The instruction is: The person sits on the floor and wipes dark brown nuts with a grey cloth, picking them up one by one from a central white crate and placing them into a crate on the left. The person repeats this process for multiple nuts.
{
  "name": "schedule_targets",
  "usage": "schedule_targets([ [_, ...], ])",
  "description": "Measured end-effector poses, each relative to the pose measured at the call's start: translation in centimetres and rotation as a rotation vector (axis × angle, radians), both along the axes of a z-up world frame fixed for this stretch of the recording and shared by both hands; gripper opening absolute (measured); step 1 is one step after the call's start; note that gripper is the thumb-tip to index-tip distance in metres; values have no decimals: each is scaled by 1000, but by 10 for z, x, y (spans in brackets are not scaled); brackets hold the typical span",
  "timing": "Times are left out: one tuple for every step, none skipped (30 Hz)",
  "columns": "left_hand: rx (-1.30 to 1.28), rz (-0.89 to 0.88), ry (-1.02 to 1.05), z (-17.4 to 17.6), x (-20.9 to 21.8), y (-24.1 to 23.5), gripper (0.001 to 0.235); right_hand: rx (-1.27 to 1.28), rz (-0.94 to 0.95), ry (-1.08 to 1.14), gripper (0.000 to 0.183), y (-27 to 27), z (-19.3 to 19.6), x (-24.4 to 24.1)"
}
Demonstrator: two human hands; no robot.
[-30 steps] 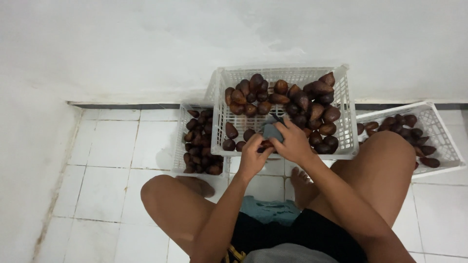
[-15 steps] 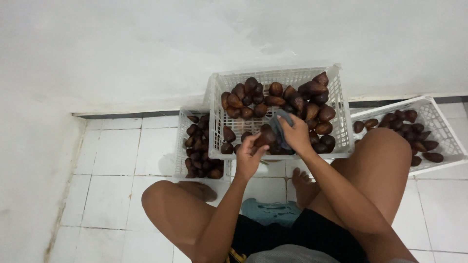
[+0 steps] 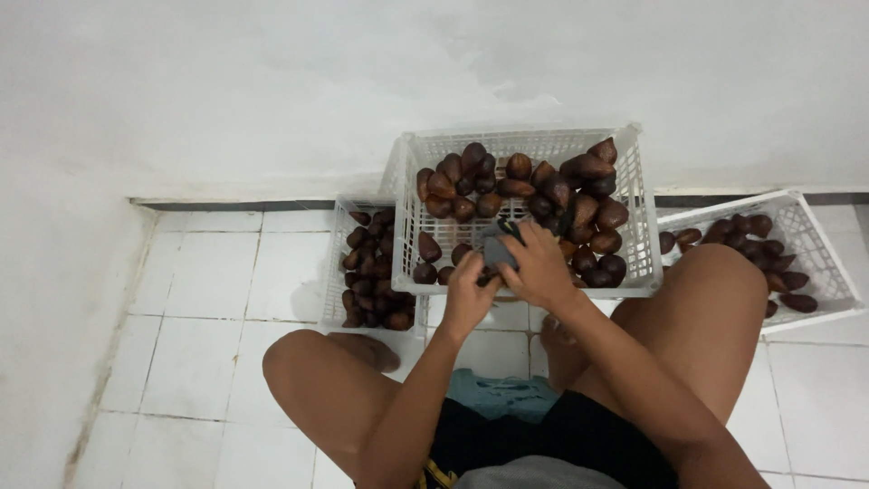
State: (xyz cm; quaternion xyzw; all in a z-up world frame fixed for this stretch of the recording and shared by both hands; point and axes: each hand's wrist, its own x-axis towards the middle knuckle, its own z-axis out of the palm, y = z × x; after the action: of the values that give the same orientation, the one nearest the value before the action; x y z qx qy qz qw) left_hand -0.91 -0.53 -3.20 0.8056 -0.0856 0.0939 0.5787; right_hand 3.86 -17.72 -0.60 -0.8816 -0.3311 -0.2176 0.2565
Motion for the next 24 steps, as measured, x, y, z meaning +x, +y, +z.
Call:
schedule_targets([
  [-2, 2, -1, 9, -2, -2, 25, -2, 2, -1, 36, -2, -3, 2],
  [59, -28, -67, 19, -4, -4, 22, 45, -27, 230, 32, -5, -6, 5],
  [121, -60, -132, 28, -7, -6, 19, 93, -60, 462, 30, -7, -10, 6],
  [121, -61, -130, 27, -7, -7, 19, 93, -61, 464, 30, -6, 15, 5],
  [114, -78, -154, 27, -7, -7, 19, 152, -87, 666, 33, -4, 39, 4],
  [107, -94, -179, 26, -7, -8, 20, 211, -113, 869, 38, -2, 63, 3],
  [109, -96, -180, 30, -8, -8, 20, 214, -114, 868, 38, -5, 58, 7],
  [93, -94, -205, 34, -9, -8, 23, 256, -136, 957, 41, -9, 54, 10],
  [77, -94, -228, 38, -10, -8, 25, 300, -159, 1048, 44, -12, 49, 13],
  [79, -97, -228, 39, -10, -10, 25, 304, -160, 1049, 44, -11, 53, 14],
  [39, -87, -253, 41, -9, -11, 26, 329, -182, 1058, 44, -11, 58, 14],
  [-1, -77, -278, 43, -9, -13, 28, 354, -205, 1068, 50, -11, 63, 14],
  [1, -79, -278, 42, -8, -14, 28, 357, -205, 1068, 50, -11, 59, 17],
  [-3, -64, -295, 40, -8, -15, 30, 364, -229, 1047, 52, -10, 56, 19],
  [-7, -48, -310, 38, -9, -16, 32, 369, -252, 1030, 55, -10, 51, 20],
  [-6, -49, -307, 37, -10, -17, 32, 371, -252, 1033, 55, -8, 58, 17],
  [-11, -39, -311, 36, -10, -16, 32, 382, -273, 1002, 56, -6, 64, 16],
  [-16, -30, -314, 36, -10, -16, 32, 393, -294, 971, 57, -4, 70, 14],
  [-15, -31, -313, 36, -10, -16, 32, 394, -295, 971, 57, -5, 69, 14],
  [-14, -22, -312, 36, -9, -16, 33, 349, -334, 910, 56, -5, 69, 14],
  [-13, -12, -310, 36, -9, -16, 33, 303, -371, 847, 55, -6, 68, 14],
  [-14, -12, -310, 36, -9, -15, 33, 303, -372, 848, 55, -8, 65, 14],
  [-40, 5, -268, 36, -8, -14, 35, 330, -403, 833, 50, -11, 61, 15],
  [-66, 21, -226, 37, -8, -13, 36, 358, -435, 817, 45, -14, 58, 16],
])
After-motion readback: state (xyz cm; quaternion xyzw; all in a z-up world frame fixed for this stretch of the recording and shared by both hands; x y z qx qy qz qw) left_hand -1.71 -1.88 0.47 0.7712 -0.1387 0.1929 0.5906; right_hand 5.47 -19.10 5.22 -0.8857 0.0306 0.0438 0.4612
